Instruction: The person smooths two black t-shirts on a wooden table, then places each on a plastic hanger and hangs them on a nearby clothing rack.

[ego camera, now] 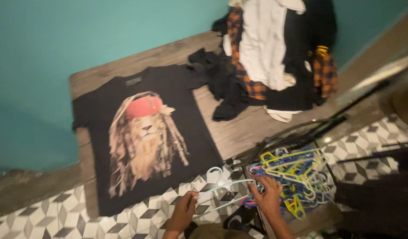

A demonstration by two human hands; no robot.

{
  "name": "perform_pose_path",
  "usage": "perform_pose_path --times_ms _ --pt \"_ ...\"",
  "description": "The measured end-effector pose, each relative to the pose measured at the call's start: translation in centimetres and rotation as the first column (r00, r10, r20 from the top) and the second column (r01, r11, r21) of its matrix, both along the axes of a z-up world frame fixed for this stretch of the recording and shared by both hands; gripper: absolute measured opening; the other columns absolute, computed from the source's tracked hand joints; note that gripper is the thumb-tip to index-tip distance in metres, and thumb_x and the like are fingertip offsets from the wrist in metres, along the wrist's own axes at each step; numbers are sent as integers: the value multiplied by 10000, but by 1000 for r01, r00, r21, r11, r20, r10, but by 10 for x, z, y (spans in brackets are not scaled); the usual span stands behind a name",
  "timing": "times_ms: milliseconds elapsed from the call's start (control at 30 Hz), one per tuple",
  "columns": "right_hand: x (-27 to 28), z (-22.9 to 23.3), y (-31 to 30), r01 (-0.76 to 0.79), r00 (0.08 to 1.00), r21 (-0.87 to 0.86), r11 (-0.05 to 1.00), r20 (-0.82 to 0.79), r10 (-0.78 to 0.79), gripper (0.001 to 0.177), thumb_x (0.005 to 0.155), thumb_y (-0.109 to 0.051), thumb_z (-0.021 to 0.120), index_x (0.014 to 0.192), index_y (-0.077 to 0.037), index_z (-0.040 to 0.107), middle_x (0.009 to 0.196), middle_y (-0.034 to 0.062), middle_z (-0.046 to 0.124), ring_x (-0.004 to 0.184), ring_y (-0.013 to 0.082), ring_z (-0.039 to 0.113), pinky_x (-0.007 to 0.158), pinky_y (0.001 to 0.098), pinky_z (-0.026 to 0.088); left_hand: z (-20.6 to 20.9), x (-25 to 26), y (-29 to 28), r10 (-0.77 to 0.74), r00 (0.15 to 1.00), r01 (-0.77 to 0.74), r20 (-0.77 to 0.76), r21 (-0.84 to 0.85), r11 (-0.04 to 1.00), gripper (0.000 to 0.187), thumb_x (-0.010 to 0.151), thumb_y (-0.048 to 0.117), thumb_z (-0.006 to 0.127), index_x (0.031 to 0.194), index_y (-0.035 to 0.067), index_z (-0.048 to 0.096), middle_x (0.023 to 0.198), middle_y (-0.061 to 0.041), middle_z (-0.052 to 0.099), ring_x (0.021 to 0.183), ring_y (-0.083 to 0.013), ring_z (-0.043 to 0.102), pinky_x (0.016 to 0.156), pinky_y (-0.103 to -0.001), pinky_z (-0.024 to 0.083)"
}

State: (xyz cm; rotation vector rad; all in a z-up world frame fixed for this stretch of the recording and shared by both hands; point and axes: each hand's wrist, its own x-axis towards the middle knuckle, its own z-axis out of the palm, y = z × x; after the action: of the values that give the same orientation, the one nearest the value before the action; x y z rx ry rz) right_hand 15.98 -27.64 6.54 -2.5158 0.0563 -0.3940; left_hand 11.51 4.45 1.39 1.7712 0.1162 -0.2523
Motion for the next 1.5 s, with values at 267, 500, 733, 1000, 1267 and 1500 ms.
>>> perform_pose_path --times_ms 267,500,733,1000,1267,1500 --pt "-4 10 73 -71 987 163 984 -133 93 252 826 -317 800 875 -72 768 700 98 649 580 242 617 576 373 482 25 -42 72 210 968 -224 138 97 970 197 954 216 666 1058 55 707 851 -76 765 718 -130 688 647 -319 536" --pt "-25 12 119 -89 990 100 991 -98 99 312 807 -356 797 842 -54 730 689 94 632 557 246 603 524 379 473 31 -82 105 447 892 -442 64 325 836 224 918 289 690 1041 120 772 849 -77 752 591 -204 635 576 -356 514" --pt "-46 2 114 -70 988 -22 997 -143 66 377 821 -397 794 758 -40 693 679 104 624 578 290 609 549 406 470 3 -115 108 522 852 -494 41 394 775 236 880 341 719 1011 150 768 801 -58 751 578 -205 683 575 -363 518" --pt "-42 -3 89 -110 980 54 992 -163 117 368 810 -425 784 852 -61 756 684 110 680 590 284 653 556 401 496 -16 -143 76 574 797 -593 189 428 682 298 806 346 795 1002 126 746 780 -64 715 621 -225 665 587 -369 525" --pt "-35 -9 64 -189 924 252 949 -282 258 340 831 -350 773 927 -24 764 689 149 676 573 265 618 563 389 486 17 -163 34 667 723 -662 178 453 597 304 845 337 766 1037 101 751 837 -70 720 689 -224 672 636 -372 535" --pt "-19 -13 61 -405 905 162 900 -66 419 319 853 -322 787 841 -6 747 819 138 735 730 289 705 686 392 525 34 -166 22 678 687 -695 263 509 508 292 858 307 762 1040 79 758 882 -102 726 822 -288 677 755 -418 521"
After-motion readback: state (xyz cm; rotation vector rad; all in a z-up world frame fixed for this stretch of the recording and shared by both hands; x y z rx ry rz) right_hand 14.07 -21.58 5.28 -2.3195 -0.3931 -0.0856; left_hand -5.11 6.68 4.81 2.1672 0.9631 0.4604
